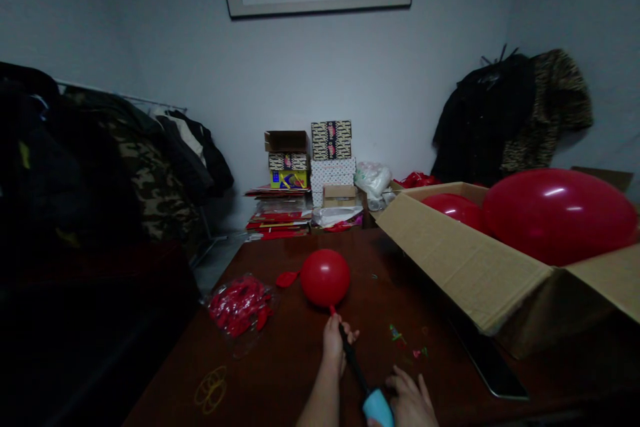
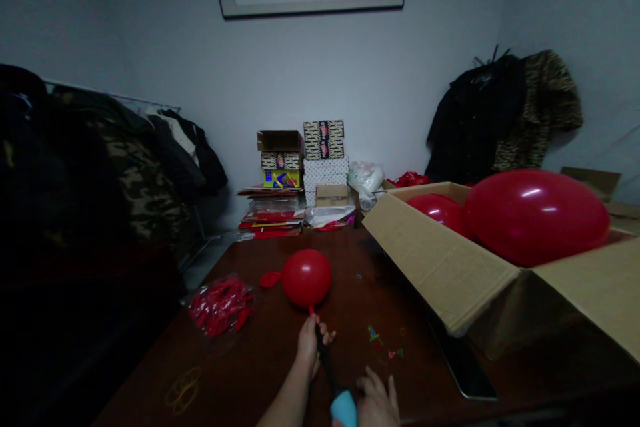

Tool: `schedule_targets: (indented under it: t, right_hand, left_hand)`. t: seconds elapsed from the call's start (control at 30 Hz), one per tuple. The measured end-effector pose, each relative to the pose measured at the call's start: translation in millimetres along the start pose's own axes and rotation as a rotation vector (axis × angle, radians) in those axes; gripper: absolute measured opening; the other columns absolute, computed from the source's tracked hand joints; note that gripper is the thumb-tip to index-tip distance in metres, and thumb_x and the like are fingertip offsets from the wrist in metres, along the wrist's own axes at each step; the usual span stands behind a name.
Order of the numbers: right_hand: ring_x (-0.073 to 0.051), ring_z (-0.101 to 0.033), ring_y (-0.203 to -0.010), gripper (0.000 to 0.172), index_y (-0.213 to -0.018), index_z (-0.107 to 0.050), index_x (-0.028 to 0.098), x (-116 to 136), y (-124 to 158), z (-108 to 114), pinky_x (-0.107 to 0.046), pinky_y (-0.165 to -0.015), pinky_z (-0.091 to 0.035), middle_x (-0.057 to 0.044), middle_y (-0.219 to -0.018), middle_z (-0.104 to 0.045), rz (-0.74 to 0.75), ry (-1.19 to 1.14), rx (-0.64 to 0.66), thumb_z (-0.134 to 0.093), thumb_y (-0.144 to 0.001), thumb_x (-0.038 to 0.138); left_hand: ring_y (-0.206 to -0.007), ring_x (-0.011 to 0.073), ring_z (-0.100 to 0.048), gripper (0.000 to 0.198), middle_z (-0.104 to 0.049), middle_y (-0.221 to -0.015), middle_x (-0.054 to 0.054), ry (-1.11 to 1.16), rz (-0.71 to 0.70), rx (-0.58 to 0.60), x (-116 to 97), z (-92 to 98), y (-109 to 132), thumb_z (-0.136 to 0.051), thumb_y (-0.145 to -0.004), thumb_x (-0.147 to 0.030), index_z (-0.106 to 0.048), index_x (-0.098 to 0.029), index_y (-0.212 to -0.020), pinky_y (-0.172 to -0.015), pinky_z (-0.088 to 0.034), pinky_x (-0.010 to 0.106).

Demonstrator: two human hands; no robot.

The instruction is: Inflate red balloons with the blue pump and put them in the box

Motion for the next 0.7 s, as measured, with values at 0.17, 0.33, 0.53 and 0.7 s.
schedule_targets:
  t: [0.17,0.33,0.53,0.7]
  right_hand:
    - [-0.031,-0.037,-0.124,0.042,-0.096,-0.067,0.016,32.1,-29.8,31.3,-0.05,-0.107,-0.01,-0.011,-0.114,-0.059,-0.021,-0.042,-0.11,-0.047,-0.076,0.047]
    - [-0.031,-0.038,-0.122,0.041,-0.095,-0.067,0.019,39.6,-38.9,28.9,-0.051,-0.106,-0.011,-0.01,-0.113,-0.06,-0.042,-0.027,-0.165,-0.051,-0.072,0.049]
    - [-0.032,-0.036,-0.125,0.042,-0.094,-0.067,0.016,36.4,-24.6,21.5,-0.051,-0.107,-0.009,-0.012,-0.114,-0.059,-0.027,0.014,-0.134,-0.054,-0.071,0.048]
    - [-0.028,-0.044,-0.12,0.024,-0.077,-0.068,0.021,5.7,1.6,-6.8,-0.052,-0.106,-0.016,-0.007,-0.108,-0.064,-0.032,0.04,-0.126,-0.045,-0.078,0.027]
  left_hand:
    - [-0.031,0.0056,-0.036,0.046,-0.043,-0.04,-0.011,0.002,0.012,0.01,1.6,0.8,-3.0,-0.064,-0.062,-0.059,-0.037,-0.022,-0.068,-0.061,-0.049,0.034]
    - [-0.03,0.0052,-0.035,0.047,-0.042,-0.041,-0.011,-0.021,-0.004,0.017,1.9,1.9,-6.0,-0.063,-0.062,-0.061,-0.037,-0.022,-0.067,-0.059,-0.049,0.034]
    - [-0.028,0.0047,-0.032,0.051,-0.041,-0.039,-0.011,-0.053,-0.027,-0.002,0.5,0.2,-2.1,-0.062,-0.059,-0.065,-0.036,-0.022,-0.066,-0.055,-0.047,0.032]
    - [-0.028,0.0049,-0.033,0.051,-0.042,-0.038,-0.012,-0.042,-0.009,-0.009,0.8,1.0,-2.6,-0.062,-0.059,-0.064,-0.036,-0.022,-0.066,-0.057,-0.047,0.032]
Point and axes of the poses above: each hand's wrist, its own y-axis away from the middle knuckle, its own z-axis out of the back of the hand, x = y × z, the point moved 5 cm from there along -y, towards the middle knuckle
